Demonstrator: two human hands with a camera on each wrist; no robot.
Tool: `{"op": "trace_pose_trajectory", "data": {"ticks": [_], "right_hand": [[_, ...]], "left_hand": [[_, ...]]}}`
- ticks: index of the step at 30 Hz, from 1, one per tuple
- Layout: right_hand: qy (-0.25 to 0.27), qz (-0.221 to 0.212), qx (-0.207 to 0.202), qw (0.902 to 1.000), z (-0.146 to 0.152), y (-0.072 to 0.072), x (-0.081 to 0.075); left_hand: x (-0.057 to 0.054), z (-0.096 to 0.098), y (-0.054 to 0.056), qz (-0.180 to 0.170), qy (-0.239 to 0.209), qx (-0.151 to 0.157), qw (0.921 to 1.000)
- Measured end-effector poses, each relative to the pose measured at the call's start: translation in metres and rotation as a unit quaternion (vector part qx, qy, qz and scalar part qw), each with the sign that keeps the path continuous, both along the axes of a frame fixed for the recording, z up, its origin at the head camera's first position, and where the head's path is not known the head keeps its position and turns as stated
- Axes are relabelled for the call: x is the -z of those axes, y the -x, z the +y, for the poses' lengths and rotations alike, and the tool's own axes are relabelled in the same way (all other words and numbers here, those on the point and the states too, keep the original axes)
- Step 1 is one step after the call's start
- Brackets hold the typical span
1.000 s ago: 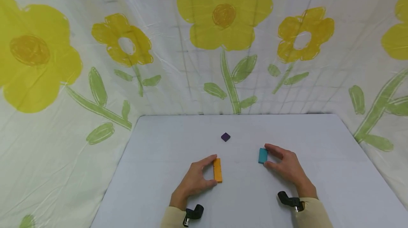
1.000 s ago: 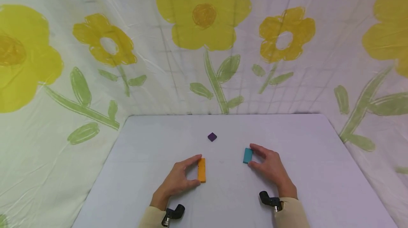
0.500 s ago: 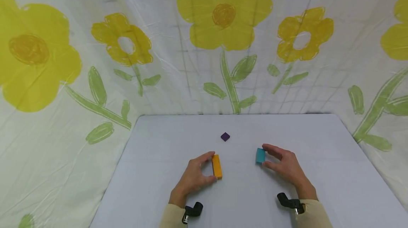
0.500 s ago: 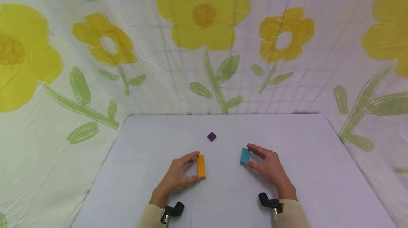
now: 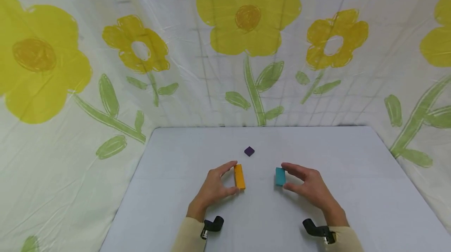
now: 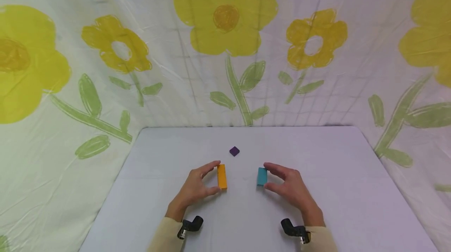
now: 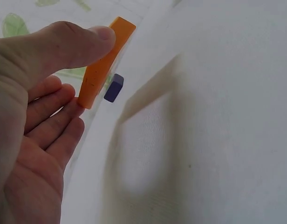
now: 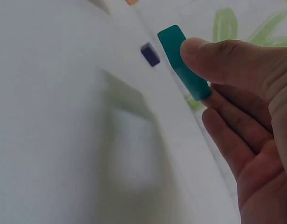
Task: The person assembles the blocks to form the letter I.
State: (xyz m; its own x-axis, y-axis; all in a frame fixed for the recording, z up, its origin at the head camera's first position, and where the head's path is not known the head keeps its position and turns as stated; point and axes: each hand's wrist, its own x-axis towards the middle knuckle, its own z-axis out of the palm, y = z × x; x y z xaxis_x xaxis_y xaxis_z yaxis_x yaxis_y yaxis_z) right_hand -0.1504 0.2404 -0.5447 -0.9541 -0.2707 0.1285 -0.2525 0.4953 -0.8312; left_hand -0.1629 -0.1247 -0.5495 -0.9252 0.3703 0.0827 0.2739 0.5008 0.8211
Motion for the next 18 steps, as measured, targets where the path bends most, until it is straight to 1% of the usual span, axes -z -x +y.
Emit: {"op": "trace_pose_trajectory", "data": {"ticks": [6, 11, 18], "right_hand": [[0.007, -0.003, -0.016, 0.9998, -0.01, -0.007, -0.002], [-0.001, -0.007, -0.016, 0.9998, -0.018, -0.012, -0.005], [-0.009, -0.021, -0.034, 0.9991, -0.031, -0.018, -0.007]], "left_hand": [[0.001, 0.002, 0.001, 0.002, -0.007, 0.006, 1.0], [0.001, 0.005, 0.002, 0.002, -0.014, 0.01, 0.9998], [-0.001, 0.009, 0.006, -0.002, -0.006, 0.009, 0.9999]]}}
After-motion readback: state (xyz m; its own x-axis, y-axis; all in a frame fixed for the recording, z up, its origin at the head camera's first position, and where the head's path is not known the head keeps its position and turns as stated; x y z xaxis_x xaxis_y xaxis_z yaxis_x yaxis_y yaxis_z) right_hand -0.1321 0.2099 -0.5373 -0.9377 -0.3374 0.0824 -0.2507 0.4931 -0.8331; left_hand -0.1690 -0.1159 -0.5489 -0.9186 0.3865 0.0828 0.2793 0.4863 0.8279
